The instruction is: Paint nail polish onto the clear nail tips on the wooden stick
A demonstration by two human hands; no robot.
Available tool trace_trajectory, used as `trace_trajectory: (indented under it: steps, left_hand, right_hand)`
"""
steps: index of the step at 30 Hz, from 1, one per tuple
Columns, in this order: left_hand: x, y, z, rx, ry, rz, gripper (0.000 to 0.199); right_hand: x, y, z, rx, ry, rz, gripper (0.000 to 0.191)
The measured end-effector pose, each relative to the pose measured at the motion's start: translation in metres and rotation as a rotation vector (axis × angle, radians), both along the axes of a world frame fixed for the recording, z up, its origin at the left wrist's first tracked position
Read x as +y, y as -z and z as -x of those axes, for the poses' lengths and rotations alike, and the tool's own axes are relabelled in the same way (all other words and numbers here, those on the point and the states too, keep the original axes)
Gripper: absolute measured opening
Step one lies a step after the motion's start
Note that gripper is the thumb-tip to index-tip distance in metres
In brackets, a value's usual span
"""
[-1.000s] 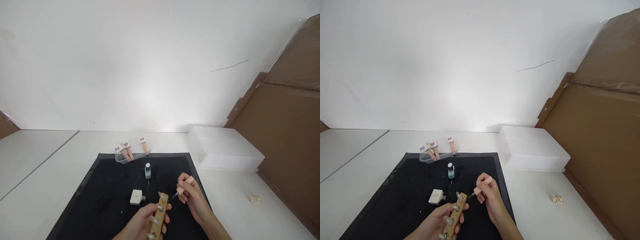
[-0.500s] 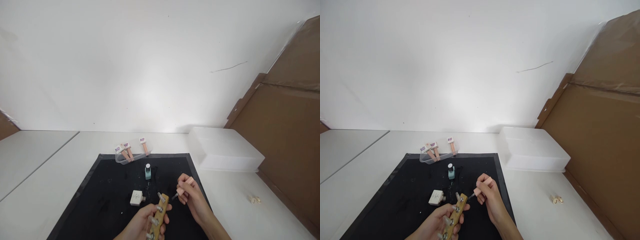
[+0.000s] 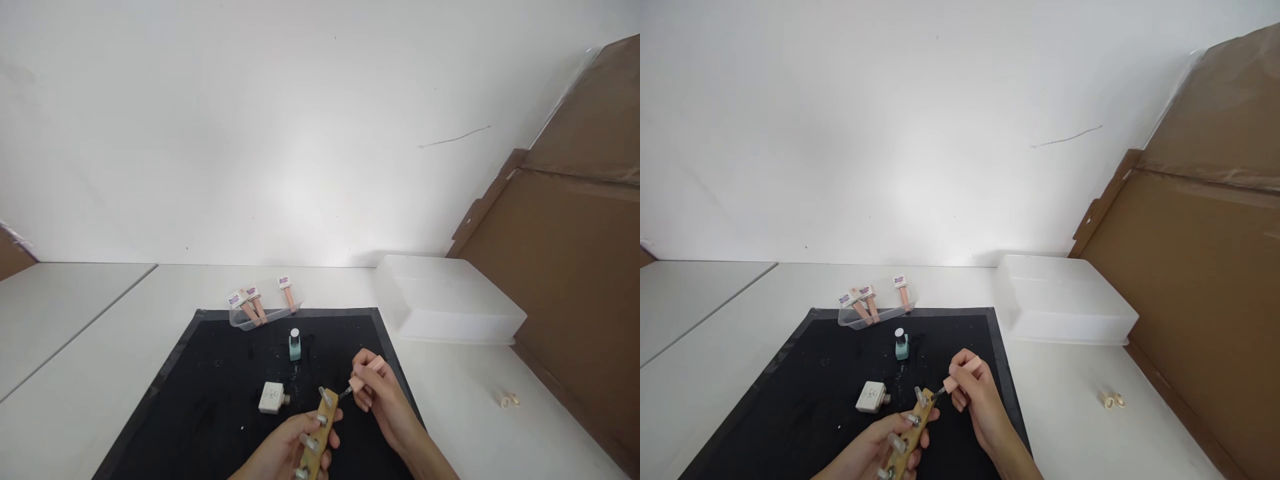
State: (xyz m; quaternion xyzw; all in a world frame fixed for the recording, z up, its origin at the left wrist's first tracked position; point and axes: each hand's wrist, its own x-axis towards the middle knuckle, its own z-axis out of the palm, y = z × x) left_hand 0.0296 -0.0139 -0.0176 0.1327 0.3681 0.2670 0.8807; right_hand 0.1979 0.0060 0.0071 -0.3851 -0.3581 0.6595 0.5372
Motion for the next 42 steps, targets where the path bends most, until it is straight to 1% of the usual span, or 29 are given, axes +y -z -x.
trace_trajectory:
  steps: [4,8,19,20,21,22,23,31,38,42]
  left_hand:
    - [-0.001,-0.008,-0.003,0.072,0.012,-0.029,0.039]
    - [-0.004,-0.013,-0.004,0.127,-0.016,-0.033,0.036]
    - [-0.004,-0.019,-0.003,0.13,-0.015,-0.016,0.029]
    - [-0.004,-0.019,-0.003,0.137,0.008,-0.011,0.027]
    - [-0.004,-0.019,-0.003,0.144,-0.005,-0.017,0.027]
    - [-0.004,-0.019,-0.003,0.143,0.016,-0.011,0.027]
    - [-0.003,-0.019,-0.003,0.142,0.003,-0.015,0.026]
    - [-0.004,-0.018,-0.002,0.156,0.024,-0.039,0.026]
    - [-0.005,-0.018,-0.003,0.153,0.005,-0.026,0.025]
    - [-0.005,-0.018,-0.003,0.138,0.0,-0.03,0.026]
  right_hand:
    - [0.0,0.001,0.001,0.002,-0.001,0.002,0.027]
    - [0.0,0.002,0.001,0.0,-0.012,0.002,0.027]
    - [-0.001,0.0,0.002,0.002,-0.047,-0.01,0.026]
    - [-0.001,0.001,0.002,-0.003,-0.044,-0.014,0.026]
    - [-0.001,0.001,0.002,-0.009,-0.038,-0.019,0.027]
    - [-0.001,0.001,0.002,-0.014,-0.032,-0.025,0.027]
    - [0.0,0.002,0.002,-0.016,-0.025,-0.028,0.028]
    - [0.0,0.004,0.002,-0.036,-0.025,-0.044,0.027]
    - [-0.001,-0.002,0.003,-0.077,-0.043,-0.005,0.029]
    - [-0.002,-0.002,0.002,-0.084,-0.058,0.032,0.026]
